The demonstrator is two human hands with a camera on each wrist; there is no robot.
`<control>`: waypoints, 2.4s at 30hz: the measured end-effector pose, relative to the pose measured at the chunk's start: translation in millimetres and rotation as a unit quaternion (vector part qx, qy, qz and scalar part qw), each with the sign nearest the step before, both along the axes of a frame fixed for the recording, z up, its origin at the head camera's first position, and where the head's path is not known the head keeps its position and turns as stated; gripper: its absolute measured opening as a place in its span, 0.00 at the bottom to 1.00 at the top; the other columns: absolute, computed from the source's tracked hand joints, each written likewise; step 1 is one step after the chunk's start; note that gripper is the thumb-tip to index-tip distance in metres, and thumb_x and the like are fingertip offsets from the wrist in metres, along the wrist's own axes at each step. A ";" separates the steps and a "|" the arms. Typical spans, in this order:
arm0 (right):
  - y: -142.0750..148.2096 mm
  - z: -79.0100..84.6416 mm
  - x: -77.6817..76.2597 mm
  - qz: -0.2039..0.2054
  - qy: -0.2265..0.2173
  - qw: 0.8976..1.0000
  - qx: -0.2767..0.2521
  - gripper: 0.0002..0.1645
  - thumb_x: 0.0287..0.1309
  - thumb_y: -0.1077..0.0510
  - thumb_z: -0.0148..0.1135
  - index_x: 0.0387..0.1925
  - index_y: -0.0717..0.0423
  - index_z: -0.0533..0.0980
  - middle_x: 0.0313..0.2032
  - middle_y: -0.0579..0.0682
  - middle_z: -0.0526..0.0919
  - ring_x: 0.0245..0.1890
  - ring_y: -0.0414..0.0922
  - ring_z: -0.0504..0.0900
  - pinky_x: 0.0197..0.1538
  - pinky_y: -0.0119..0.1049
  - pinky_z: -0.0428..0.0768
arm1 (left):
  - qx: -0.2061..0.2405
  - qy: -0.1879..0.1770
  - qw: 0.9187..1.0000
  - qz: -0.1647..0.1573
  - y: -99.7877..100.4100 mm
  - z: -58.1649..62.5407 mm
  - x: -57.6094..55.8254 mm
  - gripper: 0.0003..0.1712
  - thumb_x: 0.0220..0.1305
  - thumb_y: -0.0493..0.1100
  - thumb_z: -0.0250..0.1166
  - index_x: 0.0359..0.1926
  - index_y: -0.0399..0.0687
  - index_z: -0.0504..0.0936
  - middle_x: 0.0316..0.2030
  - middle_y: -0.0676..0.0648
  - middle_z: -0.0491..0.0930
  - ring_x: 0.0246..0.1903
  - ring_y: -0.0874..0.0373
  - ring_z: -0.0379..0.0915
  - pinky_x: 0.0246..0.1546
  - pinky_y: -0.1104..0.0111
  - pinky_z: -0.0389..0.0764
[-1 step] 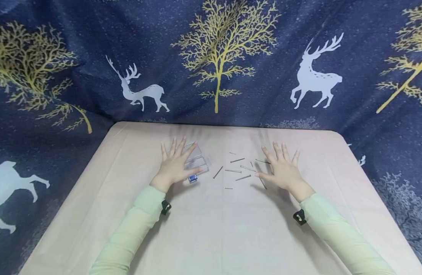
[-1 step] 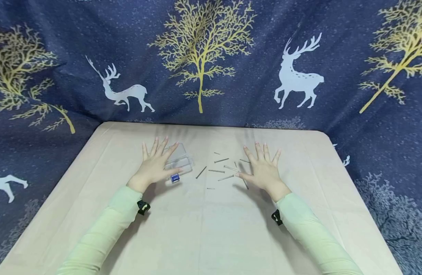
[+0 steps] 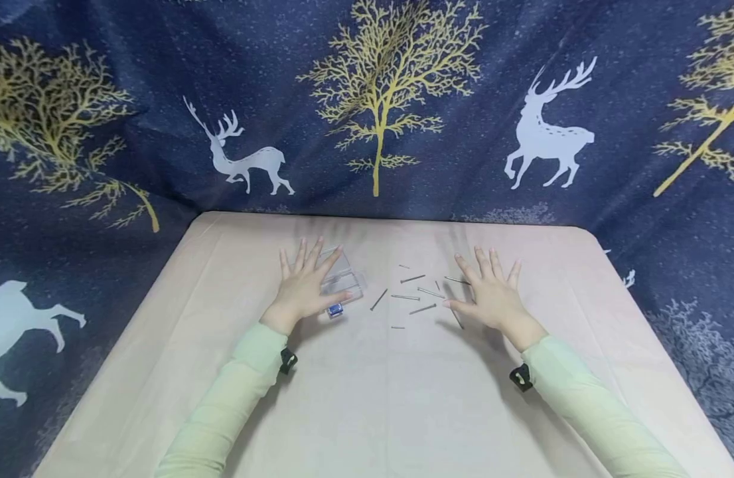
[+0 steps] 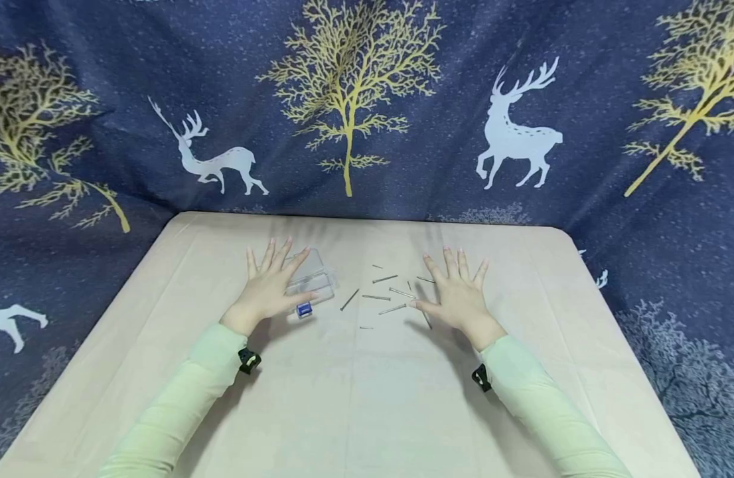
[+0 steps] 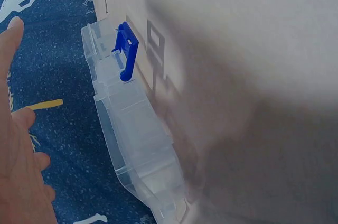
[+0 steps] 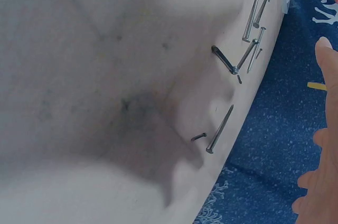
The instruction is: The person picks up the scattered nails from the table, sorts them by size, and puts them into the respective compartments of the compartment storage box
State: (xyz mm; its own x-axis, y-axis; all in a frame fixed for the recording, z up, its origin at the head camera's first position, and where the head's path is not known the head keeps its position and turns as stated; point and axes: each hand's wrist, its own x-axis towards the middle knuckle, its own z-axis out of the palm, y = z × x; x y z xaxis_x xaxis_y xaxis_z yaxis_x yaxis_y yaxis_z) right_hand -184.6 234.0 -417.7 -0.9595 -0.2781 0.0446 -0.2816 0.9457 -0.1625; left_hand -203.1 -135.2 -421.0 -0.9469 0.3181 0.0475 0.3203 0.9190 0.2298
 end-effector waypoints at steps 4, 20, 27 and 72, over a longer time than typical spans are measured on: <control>0.4 0.2 -0.8 0.003 0.000 1.000 -0.001 0.57 0.51 0.27 0.56 0.74 0.47 0.48 0.73 0.65 0.39 0.71 0.68 0.35 0.61 0.73 0.18 | 0.001 0.004 1.000 0.003 -1.5 1.3 1.1 0.51 0.55 0.76 0.53 0.74 0.63 0.48 0.75 0.45 0.33 0.72 0.39 0.20 0.63 0.39 0.12; 7.9 12.1 -2.8 0.018 0.053 0.998 -0.018 0.55 0.50 0.38 0.65 0.71 0.58 0.52 0.70 0.70 0.49 0.68 0.71 0.49 0.68 0.69 0.52 | 0.081 0.054 0.995 0.024 -14.2 17.4 4.4 0.51 0.57 0.63 0.62 0.74 0.55 0.49 0.74 0.37 0.40 0.71 0.35 0.38 0.70 0.38 0.45; 9.0 17.0 -5.4 0.024 0.077 0.996 -0.041 0.51 0.50 0.44 0.67 0.69 0.61 0.56 0.66 0.72 0.57 0.65 0.70 0.58 0.64 0.68 0.61 | 0.124 0.082 0.987 0.056 -21.9 24.6 6.0 0.49 0.57 0.60 0.65 0.73 0.52 0.53 0.72 0.33 0.48 0.67 0.33 0.51 0.58 0.36 0.67; -20.2 -14.3 3.6 -0.032 -0.113 0.982 -0.148 0.14 0.53 0.61 0.63 0.39 0.69 0.77 0.34 0.62 0.83 0.35 0.54 0.81 0.42 0.49 0.83 | 0.490 -0.218 0.807 0.247 -50.9 -19.1 30.1 0.30 0.58 0.27 0.57 0.61 0.23 0.59 0.54 0.28 0.67 0.40 0.51 0.77 0.46 0.65 0.85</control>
